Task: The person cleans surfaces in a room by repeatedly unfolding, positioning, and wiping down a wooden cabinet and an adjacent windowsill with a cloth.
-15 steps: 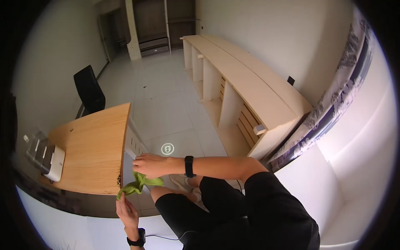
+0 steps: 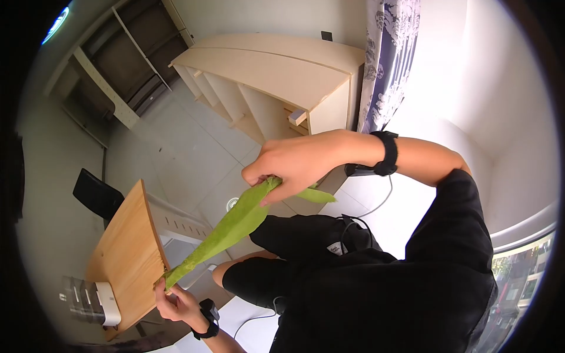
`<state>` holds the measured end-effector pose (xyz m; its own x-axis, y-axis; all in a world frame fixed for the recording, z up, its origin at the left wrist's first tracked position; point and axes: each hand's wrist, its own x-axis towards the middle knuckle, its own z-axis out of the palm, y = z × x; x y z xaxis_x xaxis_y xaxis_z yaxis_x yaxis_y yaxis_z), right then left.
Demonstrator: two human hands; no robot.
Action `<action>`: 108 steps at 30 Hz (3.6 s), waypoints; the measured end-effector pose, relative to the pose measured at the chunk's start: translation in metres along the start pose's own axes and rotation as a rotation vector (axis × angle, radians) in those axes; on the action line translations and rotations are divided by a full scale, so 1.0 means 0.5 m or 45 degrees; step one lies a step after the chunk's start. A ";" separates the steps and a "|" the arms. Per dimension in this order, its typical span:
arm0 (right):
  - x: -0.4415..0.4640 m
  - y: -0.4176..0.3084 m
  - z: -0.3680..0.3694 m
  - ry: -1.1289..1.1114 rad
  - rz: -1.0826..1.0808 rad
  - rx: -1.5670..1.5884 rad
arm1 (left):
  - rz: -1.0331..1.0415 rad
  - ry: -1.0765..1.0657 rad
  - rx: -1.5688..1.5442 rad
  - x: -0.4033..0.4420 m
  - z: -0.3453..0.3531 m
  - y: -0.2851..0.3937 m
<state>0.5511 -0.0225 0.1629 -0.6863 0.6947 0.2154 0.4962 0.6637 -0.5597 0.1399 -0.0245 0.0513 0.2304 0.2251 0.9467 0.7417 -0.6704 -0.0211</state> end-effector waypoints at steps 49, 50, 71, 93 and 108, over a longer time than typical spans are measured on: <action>-0.563 0.220 -0.143 0.759 1.092 -0.369 | -0.046 -1.082 -0.904 0.267 0.561 0.251; -0.578 0.228 -0.133 0.751 1.093 -0.400 | -0.066 -1.068 -0.936 0.267 0.579 0.259; -0.546 0.305 -0.037 1.715 1.329 0.116 | -0.655 -0.996 -1.713 0.193 0.725 0.357; -0.303 0.974 -0.053 0.863 1.304 -0.936 | 0.380 -1.240 -0.701 0.114 1.223 0.429; -0.351 1.064 -0.134 0.699 1.562 -0.848 | 0.385 -1.552 -0.600 0.161 1.315 0.542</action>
<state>0.9715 0.2272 -0.1189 0.5294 0.8124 0.2444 0.8479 -0.4966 -0.1857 0.7736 0.2770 -0.0894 0.9390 0.3424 0.0312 0.3328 -0.9278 0.1684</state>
